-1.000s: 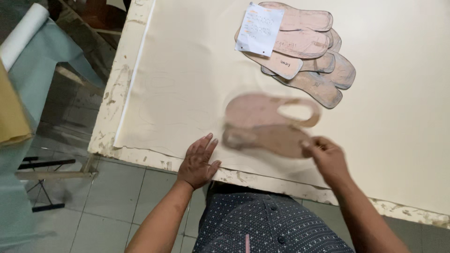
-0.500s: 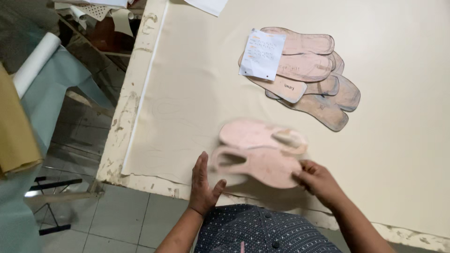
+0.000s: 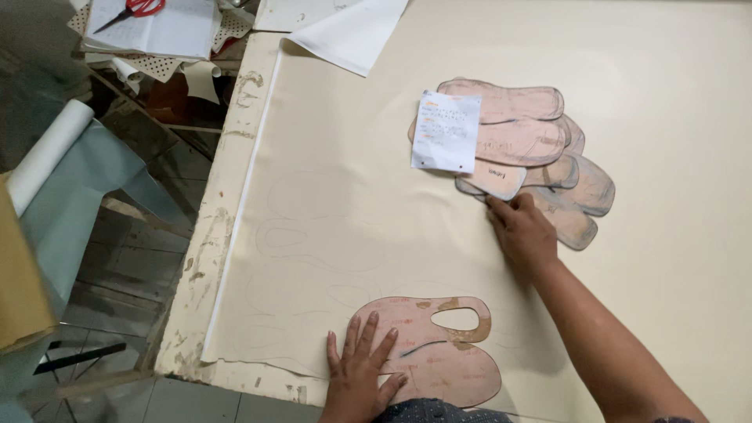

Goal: The person places a pink shoe-shaped pattern on a large sheet of off-white material and traces its outline with a small tool. They repeat this process multiple times, creating several traced outlines on the material.

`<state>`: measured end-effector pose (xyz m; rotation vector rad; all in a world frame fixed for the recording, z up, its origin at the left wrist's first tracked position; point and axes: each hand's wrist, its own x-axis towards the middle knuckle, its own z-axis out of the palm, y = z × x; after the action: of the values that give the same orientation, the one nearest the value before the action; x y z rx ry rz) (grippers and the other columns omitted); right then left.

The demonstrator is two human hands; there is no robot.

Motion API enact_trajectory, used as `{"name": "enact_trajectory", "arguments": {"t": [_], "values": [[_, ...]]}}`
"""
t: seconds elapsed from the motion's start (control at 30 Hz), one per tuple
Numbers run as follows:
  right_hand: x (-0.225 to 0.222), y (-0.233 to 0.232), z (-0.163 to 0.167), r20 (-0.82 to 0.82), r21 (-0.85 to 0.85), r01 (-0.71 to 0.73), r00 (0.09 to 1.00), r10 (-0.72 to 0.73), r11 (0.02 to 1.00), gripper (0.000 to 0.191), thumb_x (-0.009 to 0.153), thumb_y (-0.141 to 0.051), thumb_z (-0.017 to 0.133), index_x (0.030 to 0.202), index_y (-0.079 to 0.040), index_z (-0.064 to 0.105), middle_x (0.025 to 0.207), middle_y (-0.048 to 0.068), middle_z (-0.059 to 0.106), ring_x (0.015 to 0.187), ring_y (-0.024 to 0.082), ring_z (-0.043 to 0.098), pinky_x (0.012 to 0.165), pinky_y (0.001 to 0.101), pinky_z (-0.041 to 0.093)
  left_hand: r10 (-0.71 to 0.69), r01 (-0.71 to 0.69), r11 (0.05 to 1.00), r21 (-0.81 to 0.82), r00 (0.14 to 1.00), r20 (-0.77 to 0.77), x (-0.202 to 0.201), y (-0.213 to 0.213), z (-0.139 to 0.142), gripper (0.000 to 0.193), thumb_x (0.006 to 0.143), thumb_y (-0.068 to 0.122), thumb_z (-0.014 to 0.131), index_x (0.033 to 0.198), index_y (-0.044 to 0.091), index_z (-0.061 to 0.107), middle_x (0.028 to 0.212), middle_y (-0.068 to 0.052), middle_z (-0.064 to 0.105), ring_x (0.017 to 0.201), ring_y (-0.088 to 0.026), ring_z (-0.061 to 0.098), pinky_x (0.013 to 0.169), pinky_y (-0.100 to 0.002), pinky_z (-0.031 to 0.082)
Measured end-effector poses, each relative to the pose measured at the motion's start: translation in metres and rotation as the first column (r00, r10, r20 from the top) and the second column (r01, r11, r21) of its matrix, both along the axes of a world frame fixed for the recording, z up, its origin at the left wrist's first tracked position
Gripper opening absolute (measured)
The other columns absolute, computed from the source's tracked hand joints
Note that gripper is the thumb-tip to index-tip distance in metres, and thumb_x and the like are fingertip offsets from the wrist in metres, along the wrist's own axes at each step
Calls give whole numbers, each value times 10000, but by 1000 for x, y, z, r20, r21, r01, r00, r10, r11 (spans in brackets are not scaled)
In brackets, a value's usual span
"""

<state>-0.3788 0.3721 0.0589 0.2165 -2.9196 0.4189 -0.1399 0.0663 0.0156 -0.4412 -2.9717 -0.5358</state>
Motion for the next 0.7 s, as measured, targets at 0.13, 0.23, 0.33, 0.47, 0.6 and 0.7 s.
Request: {"name": "enact_trajectory", "arguments": {"t": [0.13, 0.23, 0.33, 0.47, 0.6, 0.7], "values": [[-78, 12, -1, 55, 28, 68, 996, -70, 997, 373, 996, -377, 641, 1363, -325, 678, 1162, 102, 587, 999, 302, 652, 829, 449, 540, -1, 0, 999, 41, 999, 44, -31, 1, 7, 735, 868, 572, 674, 1477, 200, 495, 1645, -153, 185, 1504, -383, 67, 1102, -693, -41], [-113, 19, -1, 147, 2, 140, 979, -139, 990, 398, 983, -373, 651, 1376, -312, 670, 1228, 124, 573, 1009, 331, 642, 834, 472, 526, -4, -5, 998, 63, 989, 149, -62, 6, 16, 736, 871, 547, 673, 1490, 194, 487, 1644, -155, 186, 1505, -396, 67, 1112, -697, -34], [-111, 19, -7, 132, -132, 145, 983, -128, 981, 420, 969, -376, 675, 1357, -215, 679, 1227, 142, 600, 1041, 337, 641, 871, 469, 513, 3, -9, 1000, 19, 949, 314, -98, 15, 21, 745, 858, 532, 668, 1501, 215, 466, 1659, -129, 176, 1524, -376, 68, 1155, -692, -34], [-26, 22, -24, 211, -309, 259, 957, -199, 915, 475, 980, -414, 685, 1270, -37, 694, 1164, 136, 687, 1099, 309, 664, 943, 415, 521, 38, -22, 993, -116, 990, 135, -136, 32, 14, 800, 846, 575, 661, 1527, 222, 433, 1661, -108, 211, 1529, -365, 114, 1166, -694, 0], [74, 21, -40, 328, -227, 318, 915, -235, 921, 542, 879, -404, 764, 1247, -14, 685, 1146, 189, 686, 1024, 340, 684, 883, 426, 538, 147, -143, 988, -62, 986, 80, -145, 41, -4, 965, 834, 644, 637, 1584, 144, 292, 1679, -103, 172, 1546, -339, 103, 1179, -684, 7], [111, 20, -47, 260, -309, 242, 952, -163, 920, 580, 853, -365, 814, 1251, 30, 665, 1161, 234, 652, 993, 340, 678, 846, 420, 540, 153, -151, 988, -30, 987, 57, -135, 45, -14, 1009, 860, 673, 621, 1589, 94, 233, 1683, -106, 141, 1550, -329, 76, 1181, -676, 5]]}}
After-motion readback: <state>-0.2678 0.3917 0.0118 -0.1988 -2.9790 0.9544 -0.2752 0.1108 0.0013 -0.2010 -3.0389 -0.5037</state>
